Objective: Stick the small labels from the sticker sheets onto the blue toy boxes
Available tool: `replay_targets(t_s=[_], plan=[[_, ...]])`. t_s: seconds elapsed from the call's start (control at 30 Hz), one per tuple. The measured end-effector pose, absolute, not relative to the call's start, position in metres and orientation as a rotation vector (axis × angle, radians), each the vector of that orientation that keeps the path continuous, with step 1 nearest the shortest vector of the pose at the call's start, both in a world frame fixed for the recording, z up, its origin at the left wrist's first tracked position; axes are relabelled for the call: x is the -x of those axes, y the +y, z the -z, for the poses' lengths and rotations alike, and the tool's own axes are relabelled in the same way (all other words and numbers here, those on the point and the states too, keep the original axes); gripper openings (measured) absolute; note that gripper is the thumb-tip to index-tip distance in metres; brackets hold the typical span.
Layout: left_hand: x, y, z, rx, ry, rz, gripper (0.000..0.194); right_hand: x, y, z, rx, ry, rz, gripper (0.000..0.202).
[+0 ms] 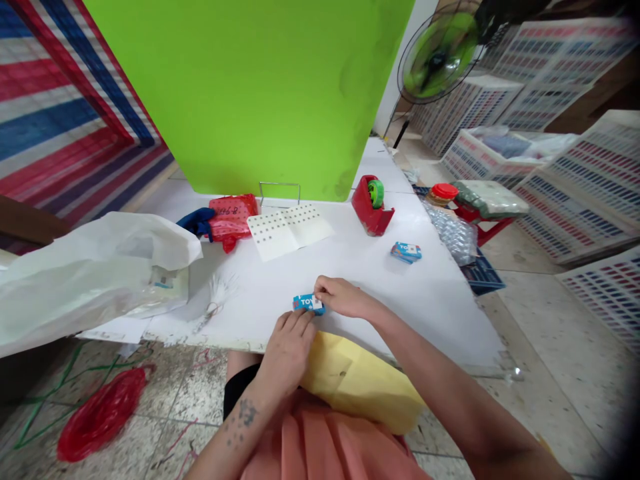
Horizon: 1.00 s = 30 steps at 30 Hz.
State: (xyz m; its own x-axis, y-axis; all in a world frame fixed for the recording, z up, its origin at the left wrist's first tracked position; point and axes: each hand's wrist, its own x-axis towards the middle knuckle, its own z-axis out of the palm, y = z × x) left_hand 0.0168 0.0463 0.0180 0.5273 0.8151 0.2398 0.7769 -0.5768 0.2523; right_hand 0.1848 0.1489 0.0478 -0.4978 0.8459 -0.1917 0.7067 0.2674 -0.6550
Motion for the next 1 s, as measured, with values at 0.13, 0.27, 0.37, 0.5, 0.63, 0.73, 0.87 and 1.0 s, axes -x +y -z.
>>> replay_targets(t_s=[0.13, 0.27, 0.37, 0.5, 0.63, 0.73, 0.87, 1.0], plan=[[-0.018, 0.047, -0.019, -2.652, 1.402, -0.483, 0.03, -0.184, 0.149, -0.049, 1.457, -2.352, -1.029, 0.014], [-0.019, 0.048, -0.021, -2.666, 1.408, -0.471, 0.028, -0.183, 0.148, -0.05, 1.469, -2.353, -1.013, 0.014], [-0.019, 0.048, -0.021, -2.674, 1.411, -0.46, 0.028, -0.182, 0.148, -0.05, 1.47, -2.355, -1.005, 0.015], [-0.02, 0.05, -0.022, -2.691, 1.417, -0.419, 0.026, -0.182, 0.148, -0.046, 1.464, -2.355, -0.976, 0.015], [-0.022, 0.051, -0.022, -2.688, 1.441, -0.379, 0.023, -0.183, 0.145, -0.04, 1.454, -2.343, -0.912, 0.011], [-0.022, 0.052, -0.023, -2.681, 1.441, -0.379, 0.022, -0.185, 0.139, -0.037, 1.342, -2.353, -0.756, 0.01], [-0.02, 0.05, -0.026, -2.693, 1.408, -0.404, 0.021, -0.188, 0.131, -0.039, 1.177, -2.351, -0.52, 0.009], [-0.015, 0.043, -0.031, -2.654, 1.387, -0.477, 0.025, -0.19, 0.129, -0.044, 1.178, -2.256, -0.495, 0.005]])
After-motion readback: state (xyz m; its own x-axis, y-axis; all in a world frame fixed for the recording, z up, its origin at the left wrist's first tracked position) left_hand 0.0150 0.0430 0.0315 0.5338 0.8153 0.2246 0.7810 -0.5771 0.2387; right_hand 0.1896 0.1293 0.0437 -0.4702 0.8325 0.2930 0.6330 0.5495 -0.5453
